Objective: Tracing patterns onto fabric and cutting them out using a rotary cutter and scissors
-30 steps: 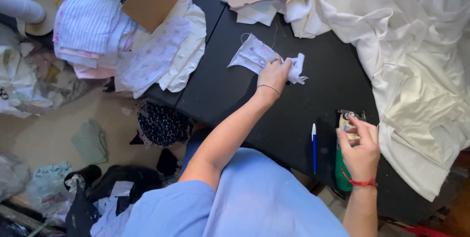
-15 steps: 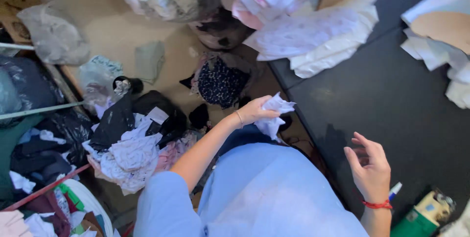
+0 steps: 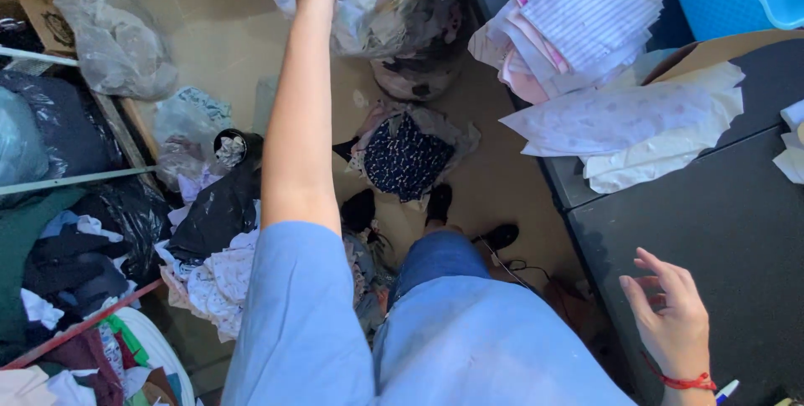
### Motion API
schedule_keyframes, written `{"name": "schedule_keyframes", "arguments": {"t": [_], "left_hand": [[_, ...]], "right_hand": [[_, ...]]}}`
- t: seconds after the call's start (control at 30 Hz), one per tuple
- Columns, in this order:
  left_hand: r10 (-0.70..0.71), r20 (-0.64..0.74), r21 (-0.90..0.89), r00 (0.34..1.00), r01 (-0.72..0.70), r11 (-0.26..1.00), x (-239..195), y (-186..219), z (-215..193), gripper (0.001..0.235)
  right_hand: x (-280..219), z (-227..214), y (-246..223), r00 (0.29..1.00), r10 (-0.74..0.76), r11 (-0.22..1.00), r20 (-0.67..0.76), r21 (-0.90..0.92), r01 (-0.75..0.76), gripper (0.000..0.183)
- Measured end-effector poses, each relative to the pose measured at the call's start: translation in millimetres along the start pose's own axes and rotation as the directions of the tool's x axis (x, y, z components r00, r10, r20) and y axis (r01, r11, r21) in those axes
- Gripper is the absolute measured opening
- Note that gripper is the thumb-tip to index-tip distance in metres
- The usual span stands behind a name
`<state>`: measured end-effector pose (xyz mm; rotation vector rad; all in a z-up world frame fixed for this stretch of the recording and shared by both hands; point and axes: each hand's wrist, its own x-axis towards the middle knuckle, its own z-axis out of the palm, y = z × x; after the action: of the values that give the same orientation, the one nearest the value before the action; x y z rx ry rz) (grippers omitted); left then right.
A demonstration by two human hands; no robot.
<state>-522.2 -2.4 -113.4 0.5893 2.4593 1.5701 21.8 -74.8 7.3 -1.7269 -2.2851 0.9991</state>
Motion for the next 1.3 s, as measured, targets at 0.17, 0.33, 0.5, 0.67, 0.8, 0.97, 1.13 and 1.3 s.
{"name": "schedule_keyframes", "arguments": {"t": [0.17,0.33,0.5,0.67,0.8,0.97,1.13,1.3], "left_hand": [[0.006,0.112,0.042,0.994,-0.011,0.999,47.5,-81.7,37.7,0.034],[0.044,0.233,0.060,0.971,-0.060,0.996,53.9,-117.9,67.4,0.036],[-0.114,0.378,-0.097,0.919,0.161,0.982,-26.7,-127.0,31.1,0.044],[-0.377,0.353,-0.008,0.856,0.406,0.914,-150.6,-293.0,-2.7,0.044],[-0.760,0.216,0.324,0.613,0.689,0.649,-264.9,-322.4,-74.5,0.042],[-0.736,0.318,0.336,0.598,0.655,0.677,-382.0,-445.9,-95.7,0.044],[-0.686,0.465,0.419,0.560,0.544,0.727,-411.6,-430.4,-90.1,0.039],[-0.756,0.510,0.667,0.410,0.366,0.649,-398.8,-373.9,-56.8,0.028]], "right_hand": [[-6.4,1.5,-14.9,0.996,0.089,0.995,0.020,-0.038,-0.088,0.042],[-13.1,4.6,-18.8,0.993,0.121,0.993,0.001,-0.014,-0.121,0.042],[-15.4,9.8,-26.7,0.998,0.030,0.999,-0.047,0.026,-0.029,0.039],[-11.7,22.6,-27.8,0.999,-0.042,0.999,0.000,0.021,0.042,0.037],[-3.6,33.1,-32.6,0.986,-0.139,0.989,0.087,-0.043,0.143,0.037],[6.8,57.1,-49.5,0.970,-0.195,0.981,0.147,0.050,0.189,0.032],[17.3,78.3,-56.6,0.918,-0.313,0.948,0.243,0.022,0.317,0.030],[22.2,99.2,-57.7,0.892,-0.327,0.944,0.312,0.058,0.326,0.034]]}}
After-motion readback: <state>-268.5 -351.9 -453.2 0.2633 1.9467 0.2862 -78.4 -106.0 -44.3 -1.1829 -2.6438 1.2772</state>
